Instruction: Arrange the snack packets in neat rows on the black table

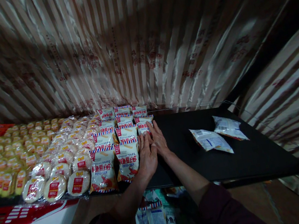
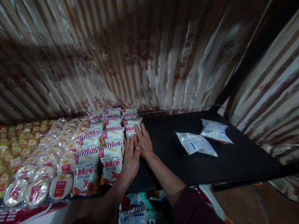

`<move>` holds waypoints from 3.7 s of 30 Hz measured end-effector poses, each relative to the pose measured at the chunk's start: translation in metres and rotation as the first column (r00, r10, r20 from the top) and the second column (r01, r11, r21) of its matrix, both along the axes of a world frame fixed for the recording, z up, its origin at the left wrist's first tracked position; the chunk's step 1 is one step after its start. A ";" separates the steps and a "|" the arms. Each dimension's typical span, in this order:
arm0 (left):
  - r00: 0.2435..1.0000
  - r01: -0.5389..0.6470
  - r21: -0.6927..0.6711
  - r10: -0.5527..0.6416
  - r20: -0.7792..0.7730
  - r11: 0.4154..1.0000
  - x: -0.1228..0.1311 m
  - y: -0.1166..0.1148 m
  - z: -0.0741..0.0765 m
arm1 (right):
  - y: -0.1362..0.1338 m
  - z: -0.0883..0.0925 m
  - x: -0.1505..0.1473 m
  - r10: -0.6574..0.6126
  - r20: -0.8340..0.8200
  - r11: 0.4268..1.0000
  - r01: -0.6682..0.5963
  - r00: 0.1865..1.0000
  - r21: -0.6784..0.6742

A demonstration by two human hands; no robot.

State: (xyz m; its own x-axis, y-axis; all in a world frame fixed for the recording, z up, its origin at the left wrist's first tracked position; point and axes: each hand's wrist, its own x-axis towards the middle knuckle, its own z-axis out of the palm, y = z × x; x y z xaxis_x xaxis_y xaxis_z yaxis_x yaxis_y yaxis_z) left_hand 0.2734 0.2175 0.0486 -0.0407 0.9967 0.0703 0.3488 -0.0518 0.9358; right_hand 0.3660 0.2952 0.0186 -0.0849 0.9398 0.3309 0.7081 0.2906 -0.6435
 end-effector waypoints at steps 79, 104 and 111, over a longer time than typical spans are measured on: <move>0.991 -0.068 0.124 0.081 -0.105 0.990 0.017 -0.010 -0.001 | -0.024 0.018 0.016 -0.065 0.153 0.998 0.063 0.986 0.017; 0.826 0.546 0.140 -0.502 -0.256 0.826 0.023 -0.156 -0.010 | -0.220 0.024 0.101 0.031 0.166 0.998 -0.039 0.986 0.045; 0.648 0.698 0.048 -0.601 -0.469 0.715 0.021 -0.206 -0.021 | -0.272 -0.001 0.112 -0.064 0.126 0.998 0.065 0.990 0.001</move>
State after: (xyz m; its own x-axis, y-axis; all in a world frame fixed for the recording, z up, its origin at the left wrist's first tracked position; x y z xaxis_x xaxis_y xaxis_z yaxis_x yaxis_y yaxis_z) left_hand 0.2939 0.0116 0.0277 0.6907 0.7115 0.1289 0.4762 -0.5818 0.6594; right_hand 0.4784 0.0231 0.0177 -0.0651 0.9457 0.3185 0.8008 0.2400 -0.5487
